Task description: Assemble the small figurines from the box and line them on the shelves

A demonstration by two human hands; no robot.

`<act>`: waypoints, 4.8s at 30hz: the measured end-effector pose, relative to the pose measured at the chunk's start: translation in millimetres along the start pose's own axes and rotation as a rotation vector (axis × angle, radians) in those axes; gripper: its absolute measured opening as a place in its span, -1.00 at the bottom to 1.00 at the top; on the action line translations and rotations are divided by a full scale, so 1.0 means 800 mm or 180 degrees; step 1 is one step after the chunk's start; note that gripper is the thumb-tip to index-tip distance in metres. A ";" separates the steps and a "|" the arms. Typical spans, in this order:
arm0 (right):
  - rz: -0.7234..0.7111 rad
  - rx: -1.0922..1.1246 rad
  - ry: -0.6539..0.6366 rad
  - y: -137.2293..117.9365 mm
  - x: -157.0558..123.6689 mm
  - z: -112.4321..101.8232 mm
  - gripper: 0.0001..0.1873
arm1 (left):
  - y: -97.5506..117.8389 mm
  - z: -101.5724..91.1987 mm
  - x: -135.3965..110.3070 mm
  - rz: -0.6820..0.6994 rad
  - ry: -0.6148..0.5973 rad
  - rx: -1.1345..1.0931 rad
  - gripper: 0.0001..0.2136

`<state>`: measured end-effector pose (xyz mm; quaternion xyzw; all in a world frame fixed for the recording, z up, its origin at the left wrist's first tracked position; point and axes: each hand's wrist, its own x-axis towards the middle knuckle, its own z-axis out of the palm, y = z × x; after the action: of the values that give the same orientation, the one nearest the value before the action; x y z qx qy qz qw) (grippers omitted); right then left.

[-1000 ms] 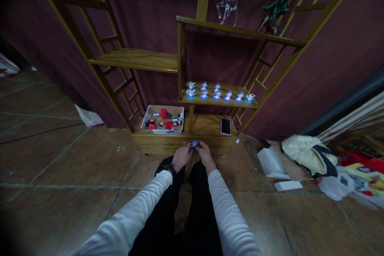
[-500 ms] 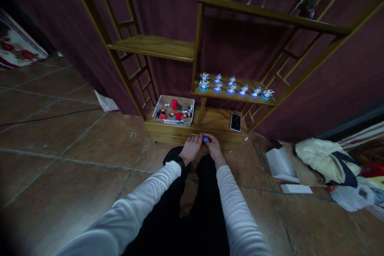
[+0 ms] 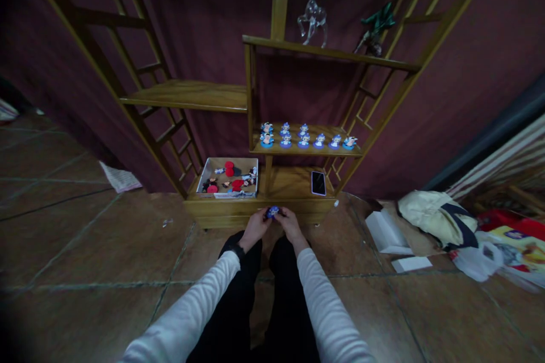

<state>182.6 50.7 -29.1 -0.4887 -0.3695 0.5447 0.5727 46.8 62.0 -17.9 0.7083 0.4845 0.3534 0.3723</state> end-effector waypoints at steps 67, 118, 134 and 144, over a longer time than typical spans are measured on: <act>0.0211 0.0435 -0.0076 -0.025 -0.012 0.012 -0.61 | -0.008 -0.012 0.023 -0.1850 0.0177 -0.3475 -0.92; -0.0162 0.0241 -0.0492 -0.013 -0.004 0.006 -0.52 | -0.010 -0.007 0.016 -0.1421 -0.0157 -0.3394 -0.59; -0.0142 0.0080 -0.0291 -0.022 -0.014 0.012 -0.51 | 0.001 -0.010 0.009 -0.1212 -0.0104 -0.3371 -0.56; -0.0172 0.0123 -0.0198 -0.020 -0.019 0.016 -0.47 | -0.006 0.005 0.013 -0.0781 0.0413 -0.2951 -0.57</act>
<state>172.1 38.9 -9.0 -0.4502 -0.3896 0.5509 0.5848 51.0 72.7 -22.5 0.3819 0.3782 0.5291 0.6566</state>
